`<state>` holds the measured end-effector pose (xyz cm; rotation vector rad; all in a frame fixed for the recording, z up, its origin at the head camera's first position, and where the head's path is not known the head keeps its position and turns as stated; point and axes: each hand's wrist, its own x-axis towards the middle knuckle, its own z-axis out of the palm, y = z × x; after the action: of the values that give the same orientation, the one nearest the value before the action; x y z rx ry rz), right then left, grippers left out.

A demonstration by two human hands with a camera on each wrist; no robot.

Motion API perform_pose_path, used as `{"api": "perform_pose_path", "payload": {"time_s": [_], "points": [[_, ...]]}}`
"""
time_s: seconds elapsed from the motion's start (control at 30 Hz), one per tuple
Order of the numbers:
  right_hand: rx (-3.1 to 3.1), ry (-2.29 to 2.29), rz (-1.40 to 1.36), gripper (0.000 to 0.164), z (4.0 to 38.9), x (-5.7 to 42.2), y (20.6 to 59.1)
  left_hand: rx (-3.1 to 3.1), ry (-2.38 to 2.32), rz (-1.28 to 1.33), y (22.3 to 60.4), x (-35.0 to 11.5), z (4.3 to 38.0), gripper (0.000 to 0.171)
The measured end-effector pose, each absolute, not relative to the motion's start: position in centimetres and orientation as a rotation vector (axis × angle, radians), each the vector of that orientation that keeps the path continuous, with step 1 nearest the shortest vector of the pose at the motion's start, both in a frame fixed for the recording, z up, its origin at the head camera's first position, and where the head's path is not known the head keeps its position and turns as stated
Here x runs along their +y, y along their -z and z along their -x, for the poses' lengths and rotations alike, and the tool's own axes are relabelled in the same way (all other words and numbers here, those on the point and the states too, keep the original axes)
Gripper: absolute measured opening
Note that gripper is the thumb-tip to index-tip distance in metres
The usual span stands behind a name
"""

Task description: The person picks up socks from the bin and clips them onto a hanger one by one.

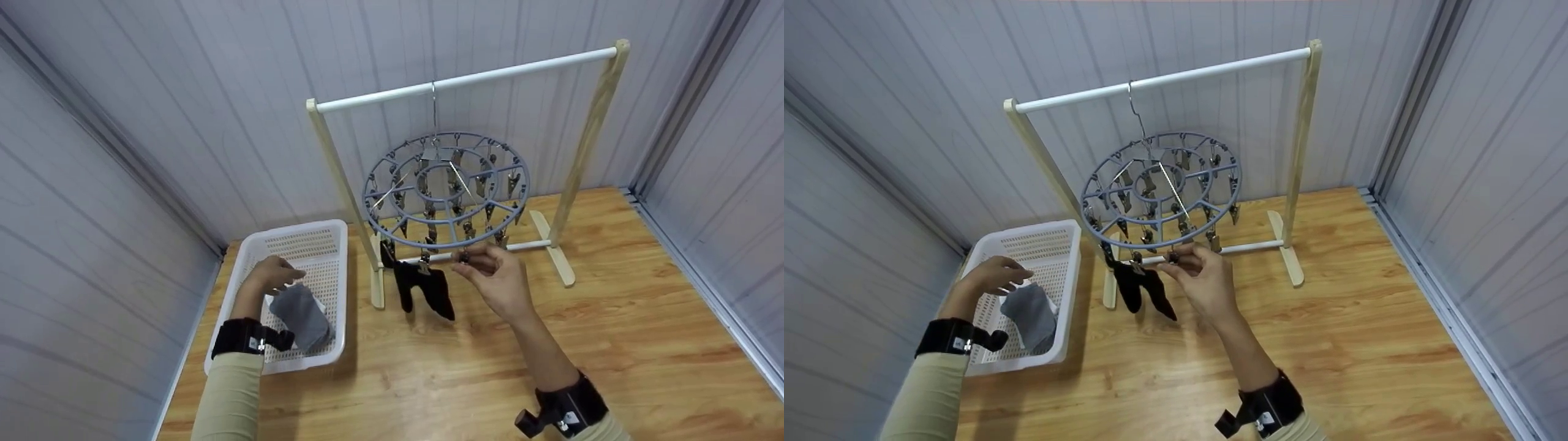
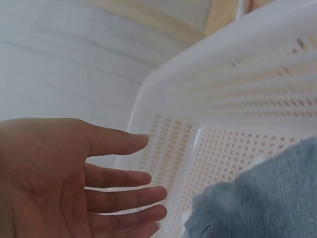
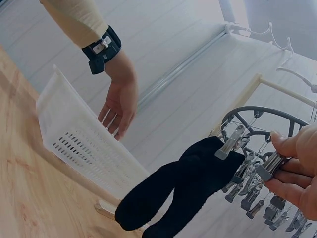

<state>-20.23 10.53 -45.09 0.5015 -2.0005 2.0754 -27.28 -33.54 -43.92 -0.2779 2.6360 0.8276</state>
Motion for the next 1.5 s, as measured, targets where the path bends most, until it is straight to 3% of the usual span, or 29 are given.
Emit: {"api": "perform_pose_path", "payload": {"time_s": [0.6,1.13,1.37,1.5], "points": [[-2.033,-2.075,-0.478,0.029,20.1,10.5,45.1,2.558,-0.805,0.603,47.1,-35.6,27.7,0.045],[-2.023,-2.113,-0.464,0.028,20.0,10.5,45.1,2.557,-0.831,0.625,47.8,-36.3,27.4,0.031],[-2.036,-2.104,-0.454,0.028,19.9,10.5,45.2,2.567,-0.834,0.639,48.2,-36.3,27.1,0.047],[-2.05,-2.1,-0.441,0.028,19.9,10.5,45.1,2.576,-0.838,0.607,48.1,-36.2,26.9,0.041]]}}
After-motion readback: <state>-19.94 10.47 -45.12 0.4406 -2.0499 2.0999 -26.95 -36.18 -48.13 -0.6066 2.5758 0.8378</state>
